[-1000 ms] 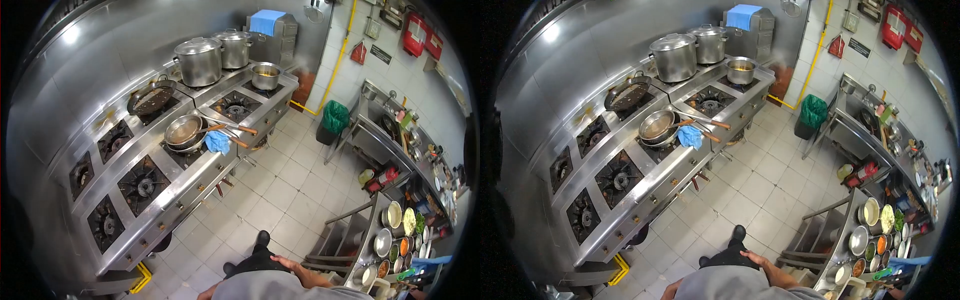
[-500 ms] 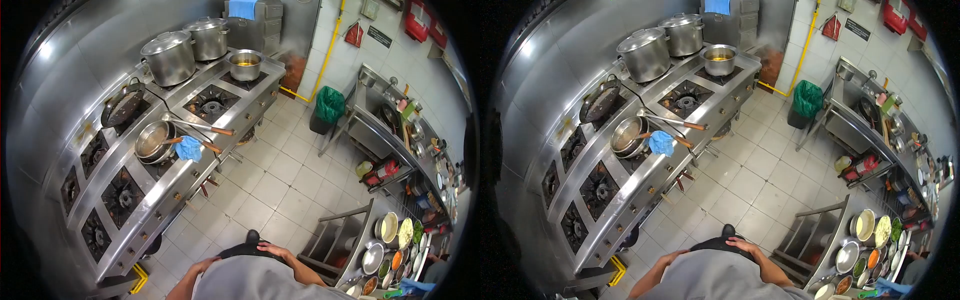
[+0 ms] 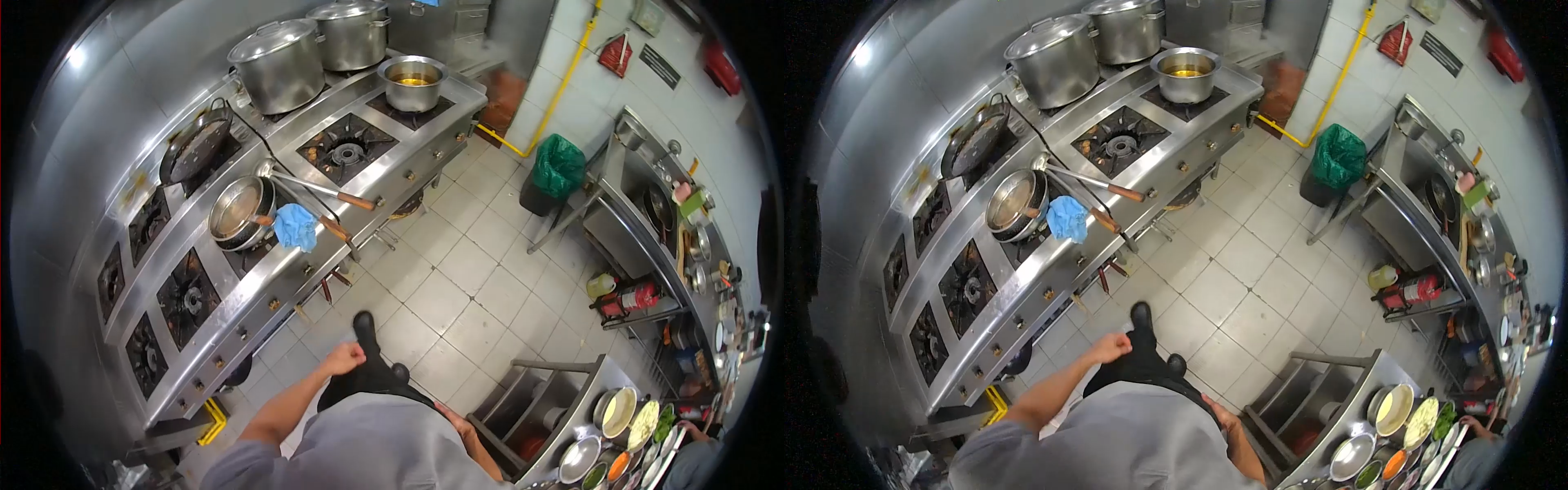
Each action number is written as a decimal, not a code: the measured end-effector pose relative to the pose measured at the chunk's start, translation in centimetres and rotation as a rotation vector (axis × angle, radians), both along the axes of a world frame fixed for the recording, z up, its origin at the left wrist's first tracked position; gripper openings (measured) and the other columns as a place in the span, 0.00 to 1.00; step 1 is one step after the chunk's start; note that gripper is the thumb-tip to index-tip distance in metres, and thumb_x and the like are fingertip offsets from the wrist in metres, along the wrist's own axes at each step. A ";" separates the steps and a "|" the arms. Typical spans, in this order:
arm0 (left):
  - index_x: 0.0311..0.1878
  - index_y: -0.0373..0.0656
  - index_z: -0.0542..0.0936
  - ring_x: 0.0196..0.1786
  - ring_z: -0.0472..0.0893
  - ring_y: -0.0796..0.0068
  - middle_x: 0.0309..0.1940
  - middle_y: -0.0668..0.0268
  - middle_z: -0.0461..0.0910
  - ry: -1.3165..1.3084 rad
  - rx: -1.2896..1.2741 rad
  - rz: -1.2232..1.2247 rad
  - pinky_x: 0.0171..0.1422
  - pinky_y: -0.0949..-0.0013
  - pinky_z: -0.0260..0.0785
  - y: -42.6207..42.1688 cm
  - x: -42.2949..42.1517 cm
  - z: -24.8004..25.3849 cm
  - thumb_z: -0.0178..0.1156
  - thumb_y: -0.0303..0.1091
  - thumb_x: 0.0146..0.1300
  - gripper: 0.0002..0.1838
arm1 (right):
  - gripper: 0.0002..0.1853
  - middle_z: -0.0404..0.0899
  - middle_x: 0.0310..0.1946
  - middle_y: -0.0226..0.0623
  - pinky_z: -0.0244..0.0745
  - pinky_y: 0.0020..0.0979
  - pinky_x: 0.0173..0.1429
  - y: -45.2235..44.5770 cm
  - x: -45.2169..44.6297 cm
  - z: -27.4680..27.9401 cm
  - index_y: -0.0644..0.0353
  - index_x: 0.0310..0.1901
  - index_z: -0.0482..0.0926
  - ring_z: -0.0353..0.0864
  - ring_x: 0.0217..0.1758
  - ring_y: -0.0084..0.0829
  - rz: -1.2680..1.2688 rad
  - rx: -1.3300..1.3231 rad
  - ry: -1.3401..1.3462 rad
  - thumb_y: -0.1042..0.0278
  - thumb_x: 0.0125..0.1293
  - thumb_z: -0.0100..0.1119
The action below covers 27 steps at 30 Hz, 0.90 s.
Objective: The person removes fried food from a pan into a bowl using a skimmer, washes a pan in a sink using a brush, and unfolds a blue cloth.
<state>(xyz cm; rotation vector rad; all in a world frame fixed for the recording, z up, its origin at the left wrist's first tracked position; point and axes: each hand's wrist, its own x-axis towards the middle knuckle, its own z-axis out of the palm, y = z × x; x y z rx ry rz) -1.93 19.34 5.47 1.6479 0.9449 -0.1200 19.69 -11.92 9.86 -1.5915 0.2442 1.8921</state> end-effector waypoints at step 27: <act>0.46 0.45 0.79 0.62 0.67 0.61 0.50 0.60 0.73 0.298 0.924 -0.125 0.69 0.36 0.48 31.3 18.6 7.5 0.66 0.39 0.45 0.22 | 0.28 0.78 0.48 0.37 0.73 0.34 0.43 13.8 20.7 -9.8 0.65 0.62 0.65 0.76 0.43 0.27 -0.007 0.048 -0.482 0.56 0.67 0.53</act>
